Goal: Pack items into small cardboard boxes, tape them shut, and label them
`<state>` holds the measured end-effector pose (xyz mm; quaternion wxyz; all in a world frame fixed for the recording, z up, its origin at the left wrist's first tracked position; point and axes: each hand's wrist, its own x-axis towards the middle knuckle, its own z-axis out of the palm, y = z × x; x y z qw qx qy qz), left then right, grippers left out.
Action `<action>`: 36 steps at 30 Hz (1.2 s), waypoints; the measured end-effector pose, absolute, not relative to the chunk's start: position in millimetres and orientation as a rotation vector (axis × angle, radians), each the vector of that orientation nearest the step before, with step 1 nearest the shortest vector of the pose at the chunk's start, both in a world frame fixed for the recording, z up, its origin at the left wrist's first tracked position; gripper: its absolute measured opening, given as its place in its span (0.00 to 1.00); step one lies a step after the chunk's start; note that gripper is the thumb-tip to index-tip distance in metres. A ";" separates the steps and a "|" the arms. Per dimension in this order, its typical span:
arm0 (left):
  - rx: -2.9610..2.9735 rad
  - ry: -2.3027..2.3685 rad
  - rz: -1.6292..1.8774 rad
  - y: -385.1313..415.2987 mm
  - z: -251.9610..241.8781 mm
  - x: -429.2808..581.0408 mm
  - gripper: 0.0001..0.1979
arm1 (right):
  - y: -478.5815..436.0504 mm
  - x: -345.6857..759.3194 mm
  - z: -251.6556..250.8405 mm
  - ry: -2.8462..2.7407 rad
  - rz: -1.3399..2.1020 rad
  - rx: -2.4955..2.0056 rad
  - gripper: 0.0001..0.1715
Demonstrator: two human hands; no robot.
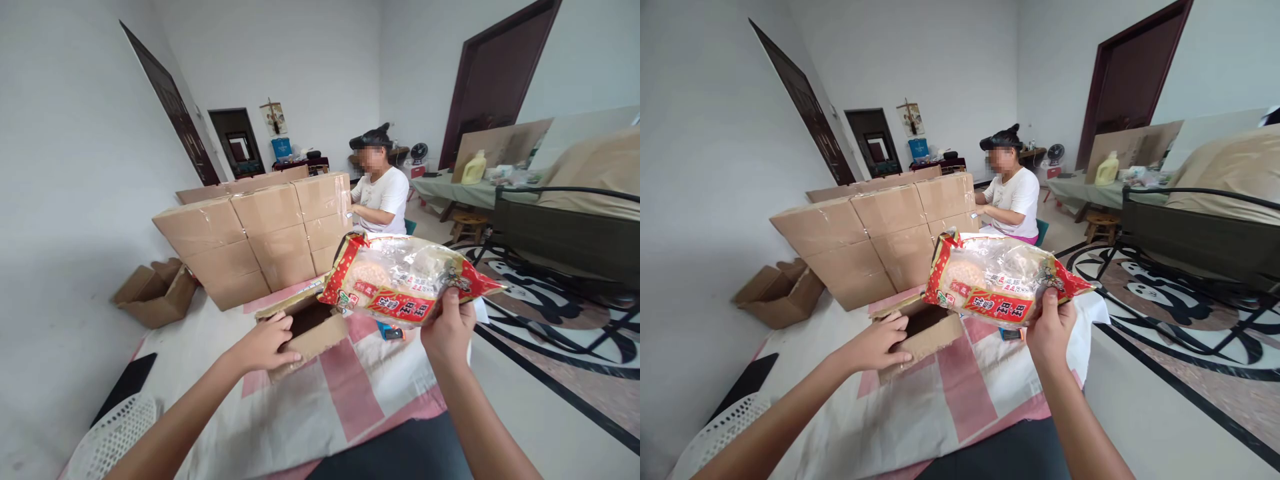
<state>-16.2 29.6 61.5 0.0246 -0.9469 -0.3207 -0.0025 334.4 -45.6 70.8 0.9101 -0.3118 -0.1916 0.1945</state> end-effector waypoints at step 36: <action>-2.528 -1.171 0.097 14.9 48.0 -73.6 0.21 | -41.6 315.7 50.8 -0.436 0.390 -0.699 0.19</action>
